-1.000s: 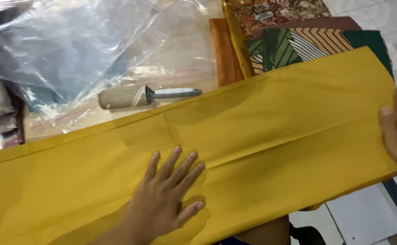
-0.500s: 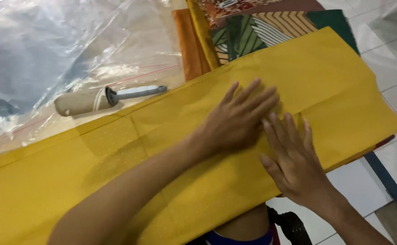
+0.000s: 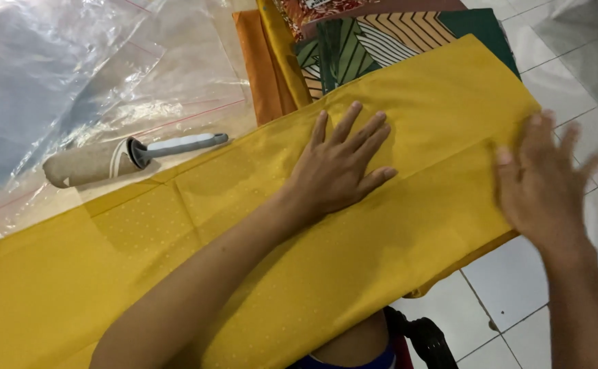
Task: The person uses a lint roller to roll over a large piece of yellow fabric laid out on a table. They repeatedly roll the tool across the fabric surface to remove lint or debris, then smooth the fabric with their hands and fold it.
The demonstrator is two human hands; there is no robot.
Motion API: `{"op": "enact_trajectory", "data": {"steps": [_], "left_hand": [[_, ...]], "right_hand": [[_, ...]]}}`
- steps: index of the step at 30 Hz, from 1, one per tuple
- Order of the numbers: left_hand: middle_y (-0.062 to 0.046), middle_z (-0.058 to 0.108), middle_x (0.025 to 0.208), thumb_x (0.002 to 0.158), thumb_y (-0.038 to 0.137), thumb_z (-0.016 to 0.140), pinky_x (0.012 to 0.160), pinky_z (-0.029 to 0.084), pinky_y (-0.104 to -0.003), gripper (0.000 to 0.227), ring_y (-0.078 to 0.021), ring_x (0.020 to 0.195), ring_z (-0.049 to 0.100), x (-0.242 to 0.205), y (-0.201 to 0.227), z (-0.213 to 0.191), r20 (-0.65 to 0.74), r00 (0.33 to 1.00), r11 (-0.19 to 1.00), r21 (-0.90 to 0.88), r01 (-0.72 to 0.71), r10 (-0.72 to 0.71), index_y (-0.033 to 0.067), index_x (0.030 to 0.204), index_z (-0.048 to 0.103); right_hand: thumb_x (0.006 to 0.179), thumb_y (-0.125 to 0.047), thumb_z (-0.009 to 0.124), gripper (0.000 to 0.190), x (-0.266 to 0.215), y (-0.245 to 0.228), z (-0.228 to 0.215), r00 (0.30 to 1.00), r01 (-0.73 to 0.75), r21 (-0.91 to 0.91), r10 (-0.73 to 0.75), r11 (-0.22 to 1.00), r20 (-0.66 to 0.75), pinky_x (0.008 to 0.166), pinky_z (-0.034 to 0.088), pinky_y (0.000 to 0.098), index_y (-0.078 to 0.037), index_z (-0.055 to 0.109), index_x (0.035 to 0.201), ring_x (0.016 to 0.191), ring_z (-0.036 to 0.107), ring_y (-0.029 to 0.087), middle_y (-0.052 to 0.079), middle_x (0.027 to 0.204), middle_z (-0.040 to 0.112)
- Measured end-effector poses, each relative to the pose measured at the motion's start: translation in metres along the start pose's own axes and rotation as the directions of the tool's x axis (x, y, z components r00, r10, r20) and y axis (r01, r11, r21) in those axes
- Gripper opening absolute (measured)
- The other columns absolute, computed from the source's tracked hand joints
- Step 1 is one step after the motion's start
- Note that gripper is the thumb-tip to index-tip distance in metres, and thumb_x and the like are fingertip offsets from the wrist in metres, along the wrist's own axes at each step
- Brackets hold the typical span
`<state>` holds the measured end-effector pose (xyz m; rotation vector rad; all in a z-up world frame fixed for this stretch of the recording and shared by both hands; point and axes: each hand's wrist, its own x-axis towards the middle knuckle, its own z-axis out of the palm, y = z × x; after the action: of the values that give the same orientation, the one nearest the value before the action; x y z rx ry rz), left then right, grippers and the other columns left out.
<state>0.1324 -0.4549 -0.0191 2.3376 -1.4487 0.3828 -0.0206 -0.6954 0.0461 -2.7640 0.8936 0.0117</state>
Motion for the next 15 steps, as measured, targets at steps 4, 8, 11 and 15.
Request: {"op": "enact_trajectory", "data": {"steps": [4, 8, 11, 15], "left_hand": [[-0.02, 0.055, 0.144, 0.104, 0.039, 0.034, 0.119, 0.03, -0.067, 0.051, -0.0389, 0.142, 0.043, 0.027, 0.017, -0.004, -0.131, 0.99, 0.999, 0.027, -0.041, 0.044, 0.0011, 0.128, 0.059], [-0.022, 0.047, 0.154, 0.103, 0.024, 0.041, 0.126, 0.029, -0.058, 0.049, -0.039, 0.15, 0.04, 0.061, 0.016, 0.014, -0.163, 0.987, 0.993, -0.112, -0.021, 0.003, 0.0002, 0.146, 0.043], [-0.015, 0.044, 0.161, 0.105, 0.038, 0.029, 0.128, 0.021, -0.055, 0.06, -0.0357, 0.154, 0.031, 0.068, -0.002, 0.051, -0.063, 0.998, 0.998, -0.053, 0.02, -0.024, 0.0069, 0.156, 0.036], [-0.016, 0.059, 0.145, 0.102, 0.042, 0.037, 0.125, 0.027, -0.056, 0.059, -0.0331, 0.147, 0.043, 0.066, 0.006, 0.05, -0.24, 0.965, 0.994, -0.07, 0.089, -0.104, 0.0025, 0.136, 0.064]], "right_hand": [[0.109, -0.038, 0.018, 0.065, -0.013, -0.041, 0.004, 0.853, 0.521, 0.066, -0.517, 0.851, -0.077, 0.12, -0.004, 0.0628, -0.005, 0.006, 0.164, 0.157, 0.002, 0.042, 0.022, 0.171, 0.01], [0.108, -0.031, 0.018, 0.062, 0.001, -0.091, -0.009, 0.818, 0.523, 0.345, -0.573, 0.779, 0.053, 0.123, -0.005, 0.0473, -0.004, 0.008, 0.163, 0.159, 0.001, 0.027, 0.015, 0.172, 0.007], [0.107, -0.039, 0.015, 0.065, 0.035, -0.096, 0.011, 0.805, 0.539, 0.288, -0.585, 0.791, 0.099, 0.124, -0.005, 0.048, -0.008, 0.01, 0.164, 0.159, 0.004, 0.027, 0.012, 0.172, 0.01], [0.114, -0.043, 0.02, 0.059, 0.096, -0.066, 0.039, 0.771, 0.637, 0.047, -0.636, 0.77, -0.027, 0.121, 0.006, 0.0685, -0.016, 0.027, 0.165, 0.154, 0.023, 0.04, 0.015, 0.168, 0.03]]}}
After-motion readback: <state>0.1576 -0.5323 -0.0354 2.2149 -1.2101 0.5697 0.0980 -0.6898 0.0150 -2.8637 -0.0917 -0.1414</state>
